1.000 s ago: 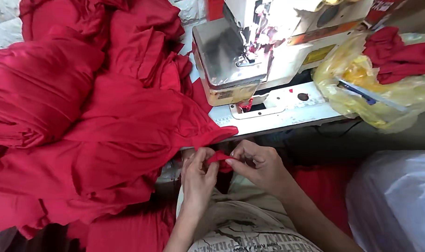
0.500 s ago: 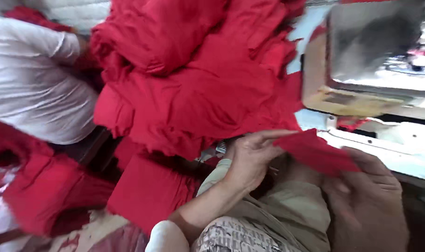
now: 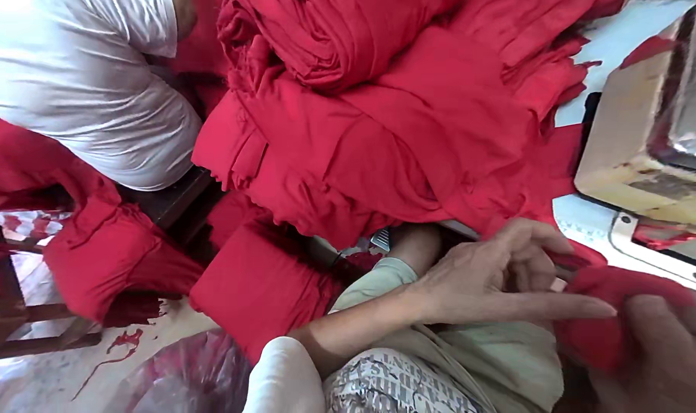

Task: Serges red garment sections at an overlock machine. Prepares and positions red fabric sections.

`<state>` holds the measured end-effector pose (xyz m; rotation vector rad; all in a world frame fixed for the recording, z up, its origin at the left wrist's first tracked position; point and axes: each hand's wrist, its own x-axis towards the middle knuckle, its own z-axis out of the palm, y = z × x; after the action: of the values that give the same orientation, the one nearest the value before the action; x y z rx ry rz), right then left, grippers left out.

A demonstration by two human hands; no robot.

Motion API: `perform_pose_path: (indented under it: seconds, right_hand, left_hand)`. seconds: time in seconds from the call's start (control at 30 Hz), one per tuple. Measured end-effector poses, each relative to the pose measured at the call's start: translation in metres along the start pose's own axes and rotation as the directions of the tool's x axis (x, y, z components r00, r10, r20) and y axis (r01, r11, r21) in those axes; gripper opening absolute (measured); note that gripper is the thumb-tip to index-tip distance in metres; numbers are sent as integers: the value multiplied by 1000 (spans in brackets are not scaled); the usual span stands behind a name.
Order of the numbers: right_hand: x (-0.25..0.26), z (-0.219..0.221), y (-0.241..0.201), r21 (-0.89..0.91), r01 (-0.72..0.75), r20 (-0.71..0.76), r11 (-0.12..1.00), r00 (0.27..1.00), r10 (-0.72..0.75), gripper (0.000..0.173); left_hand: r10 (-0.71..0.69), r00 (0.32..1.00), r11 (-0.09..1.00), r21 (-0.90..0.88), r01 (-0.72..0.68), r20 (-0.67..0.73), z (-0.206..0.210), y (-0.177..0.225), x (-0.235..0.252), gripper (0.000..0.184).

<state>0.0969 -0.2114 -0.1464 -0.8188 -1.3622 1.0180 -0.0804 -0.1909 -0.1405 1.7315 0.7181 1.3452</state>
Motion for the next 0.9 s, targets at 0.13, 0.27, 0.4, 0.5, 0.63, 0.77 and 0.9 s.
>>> perform_pose_path:
  seconds: [0.13,0.27,0.4,0.5,0.63,0.77,0.9]
  right_hand:
    - [1,5,3,50,1,-46,999,999,1,22]
    - [-4,8,3,202,-90,-22,975,995,96,19]
    - [-8,7,11,253,-118,-109,960,983,149,16]
    - [-14,0,21,-257,118,-288,959,938,-192,22]
    - [-25,-7,18,-614,138,-252,777,899,-358,22]
    - [-30,-5,25,-718,69,-106,693,973,-206,21]
    - [-29,-18,16,-513,184,-97,838,958,-270,11]
  left_hand:
    - [-21,999,994,-104,26,48,-2,0,-2,28]
    - [-146,987,934,-319,158,61,-4,-3,-7,24]
    - [-114,993,938,-328,110,6,3,-13,-10,26]
    - [-95,991,983,-169,77,-99,10,-14,-9,26]
    - [-44,996,998,40,47,-82,21,-15,-8,21]
    - [62,998,975,214,-65,21,25,-19,-11,9]
    - [91,965,881,432,-192,244,7,-16,-13,21]
